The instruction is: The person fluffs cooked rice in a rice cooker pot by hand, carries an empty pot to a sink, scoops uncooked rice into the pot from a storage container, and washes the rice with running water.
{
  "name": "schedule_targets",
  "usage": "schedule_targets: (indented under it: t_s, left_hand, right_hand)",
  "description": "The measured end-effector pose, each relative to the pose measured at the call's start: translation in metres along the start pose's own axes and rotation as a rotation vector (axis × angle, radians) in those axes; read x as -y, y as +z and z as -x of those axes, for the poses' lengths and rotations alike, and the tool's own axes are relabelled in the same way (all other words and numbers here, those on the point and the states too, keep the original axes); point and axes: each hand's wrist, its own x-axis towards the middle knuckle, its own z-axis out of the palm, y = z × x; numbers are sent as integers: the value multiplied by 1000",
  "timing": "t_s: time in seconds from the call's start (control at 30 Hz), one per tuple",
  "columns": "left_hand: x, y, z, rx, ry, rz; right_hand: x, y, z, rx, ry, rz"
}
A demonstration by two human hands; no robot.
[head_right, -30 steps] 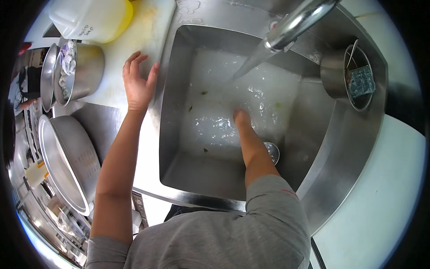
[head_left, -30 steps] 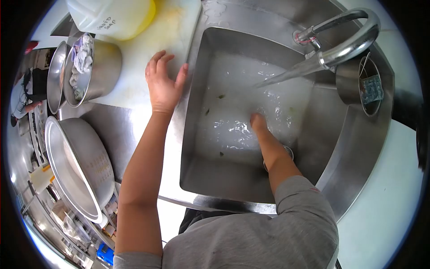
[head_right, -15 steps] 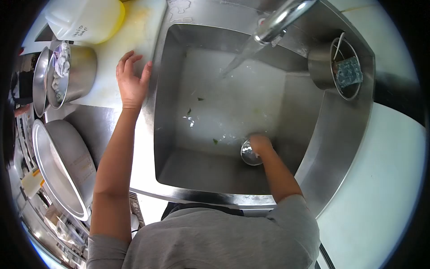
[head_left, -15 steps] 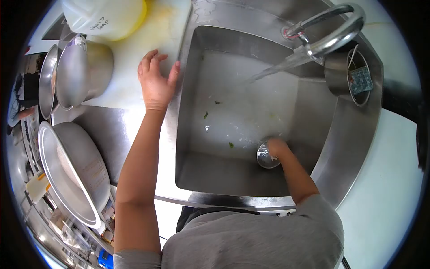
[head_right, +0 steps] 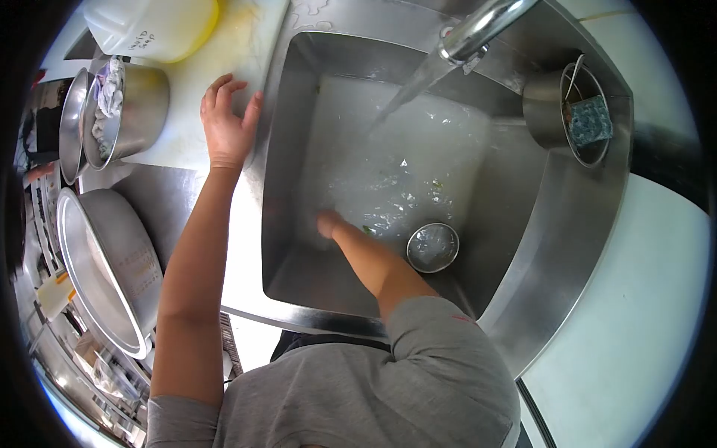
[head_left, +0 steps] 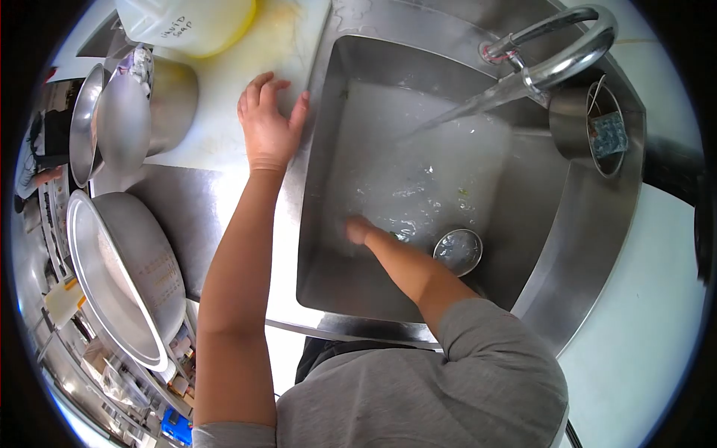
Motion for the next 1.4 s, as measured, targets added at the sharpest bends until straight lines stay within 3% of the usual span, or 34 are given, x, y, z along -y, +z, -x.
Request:
schedule_targets:
  t_s: [0.03, 0.1, 0.13, 0.17, 0.2, 0.27, 0.33, 0.37, 0.4, 0.43, 0.5, 0.6, 0.67, 0.77, 0.9, 0.93, 1.0, 1.1, 1.17, 1.23, 1.27, 1.33, 1.37, 1.4]
  left_hand:
    - [0, 0, 0, 1, -1, -1]
    - [-1, -1, 1, 5, -1, 0]
    - [-1, -2, 1, 6, -3, 2]
    - [-2, -3, 1, 6, -4, 5]
    - [-1, -4, 0, 4, -2, -8]
    - [-3, -4, 1, 1, 0, -18]
    - [-4, -3, 0, -7, 10, -32]
    - [-5, -3, 0, -11, 12, -35]
    - [-6, -4, 1, -12, 15, -41]
    - [-6, -4, 2, -5, 14, -40]
    - [-3, -3, 1, -5, 16, -45]
    - [-3, -2, 1, -24, 32, -37]
    - [-2, -2, -1, -14, 18, -25]
    - [-2, 0, 1, 1, 7, -25]
    - [-2, 0, 0, -12, 1, -23]
    - [-3, -1, 0, -7, -2, -29]
    - [-4, -3, 0, 4, -12, -35]
    - [-1, -1, 1, -4, -7, -9]
    - [0, -1, 1, -3, -7, -18]
    - [-1, -1, 1, 0, -5, -22]
    - [-2, -2, 1, 3, -6, -24]
    - [-5, -2, 1, 0, -14, -24]
    - [-4, -2, 2, 3, -15, -24]
    - [-3, -2, 1, 1, -17, -28]
  right_hand:
    - [-4, 21, 9, 57, -102, 98]
    - [-1, 3, 62, 382, 127, -409]
    - [3, -27, 105, 363, 56, -486]
    - [-6, -34, 143, 332, 139, -895]
    - [-16, -56, 176, 393, 58, -816]
    - [-34, -95, 262, 588, 264, 127]
    - [-22, -141, 283, 351, 772, 219]
    - [-80, -118, 273, 276, 771, -97]
    - [-116, -113, 258, 58, 682, -58]
    - [-122, -131, 244, -237, 790, -214]
    - [-163, -129, 209, -720, 779, -447]
    - [-208, -97, 159, -516, 1056, -206]
    - [-242, -38, 121, -306, 590, 193]
    - [-209, 38, 67, -560, 535, -15]
    - [-85, 48, 63, -1007, 931, -391]
    - [-79, 57, 61, -1193, 870, -276]
    - [-69, 60, 93, -767, 561, -225]
    - [-20, -7, 136, -181, 360, -748]
    - [-14, -26, 170, 61, 359, -969]
    - [-19, -65, 222, 244, 306, -602]
    - [-16, -87, 251, 327, 498, -441]
    - [-36, -97, 291, 350, 674, -92]
    - [-47, -91, 299, 293, 657, 81]
    - [-41, -115, 285, 331, 787, -117]
